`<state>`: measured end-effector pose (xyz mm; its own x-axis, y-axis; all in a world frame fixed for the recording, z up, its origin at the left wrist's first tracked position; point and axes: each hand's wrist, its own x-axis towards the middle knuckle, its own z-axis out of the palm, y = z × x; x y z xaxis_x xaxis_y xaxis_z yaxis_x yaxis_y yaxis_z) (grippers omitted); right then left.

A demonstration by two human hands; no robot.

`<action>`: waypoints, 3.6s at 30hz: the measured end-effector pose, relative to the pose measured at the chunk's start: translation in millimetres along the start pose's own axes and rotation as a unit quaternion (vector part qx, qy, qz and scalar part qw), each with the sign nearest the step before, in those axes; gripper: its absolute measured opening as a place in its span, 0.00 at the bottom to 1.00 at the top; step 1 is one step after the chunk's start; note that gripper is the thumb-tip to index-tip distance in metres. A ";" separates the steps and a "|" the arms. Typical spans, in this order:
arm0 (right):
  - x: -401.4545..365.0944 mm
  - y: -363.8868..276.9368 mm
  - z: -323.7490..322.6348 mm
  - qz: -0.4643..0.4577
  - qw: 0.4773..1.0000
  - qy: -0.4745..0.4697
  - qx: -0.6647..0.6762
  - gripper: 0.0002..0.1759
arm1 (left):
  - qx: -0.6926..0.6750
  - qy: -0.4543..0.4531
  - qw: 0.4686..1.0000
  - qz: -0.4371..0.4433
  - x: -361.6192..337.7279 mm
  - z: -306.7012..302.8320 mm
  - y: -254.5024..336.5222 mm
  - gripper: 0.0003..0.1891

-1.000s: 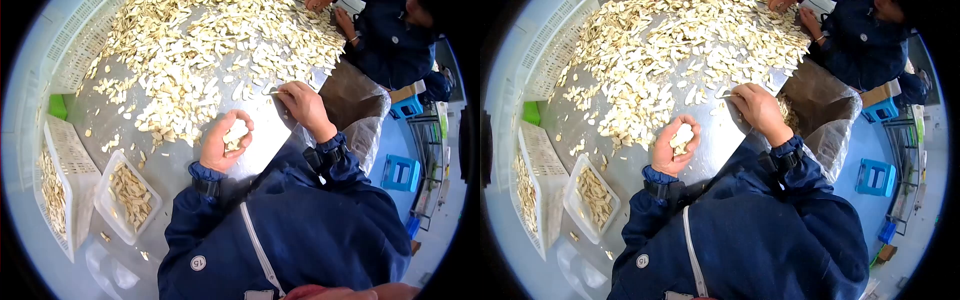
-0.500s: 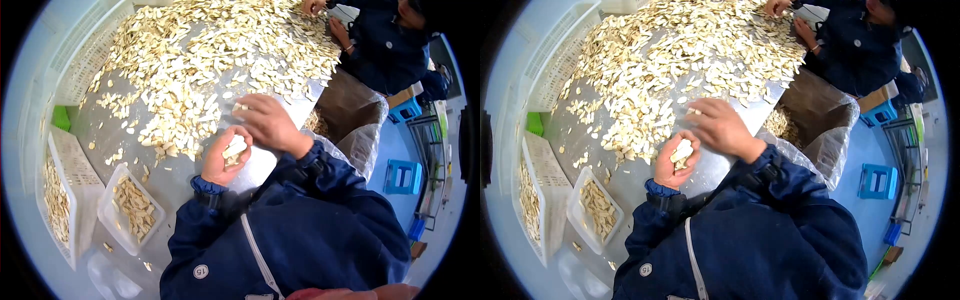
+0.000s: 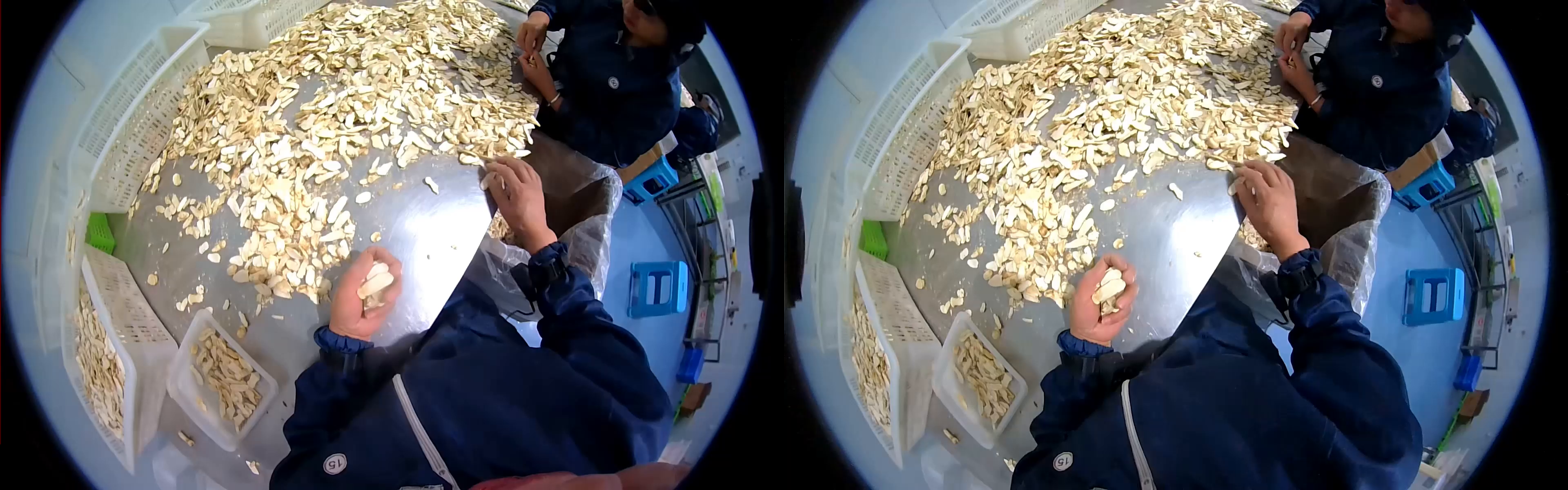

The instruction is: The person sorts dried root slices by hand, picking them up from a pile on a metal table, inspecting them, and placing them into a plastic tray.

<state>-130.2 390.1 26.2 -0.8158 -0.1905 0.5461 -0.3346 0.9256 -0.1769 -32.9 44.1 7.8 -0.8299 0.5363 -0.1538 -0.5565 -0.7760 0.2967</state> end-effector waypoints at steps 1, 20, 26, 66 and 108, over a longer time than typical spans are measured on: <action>7.1 -7.6 -0.2 0.014 0.999 -0.021 0.024 0.16 | -0.006 -0.001 1.000 -0.004 0.2 -1.6 -0.5 0.13; 21.0 29.0 -23.9 -0.022 0.998 -0.045 -0.042 0.17 | 0.009 -0.013 1.000 0.014 1.8 7.0 1.6 0.16; 129.2 -95.3 14.9 -0.149 0.958 -0.181 0.164 0.25 | 0.016 0.004 1.000 0.016 -1.1 17.5 6.5 0.13; 24.0 -114.9 -22.1 -0.287 0.905 -0.255 0.181 0.19 | 0.081 -0.017 0.997 0.001 -2.5 12.7 4.6 0.10; 100.6 -133.7 51.0 -0.067 0.965 -0.214 0.136 0.18 | 0.079 0.021 0.997 0.015 0.2 13.5 3.5 0.11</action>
<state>-191.5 230.5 63.0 -0.8576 -0.4731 0.2017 -0.5140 0.7750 -0.3676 -34.5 46.0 21.5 -0.8492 0.4962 -0.1808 -0.5204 -0.7280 0.4463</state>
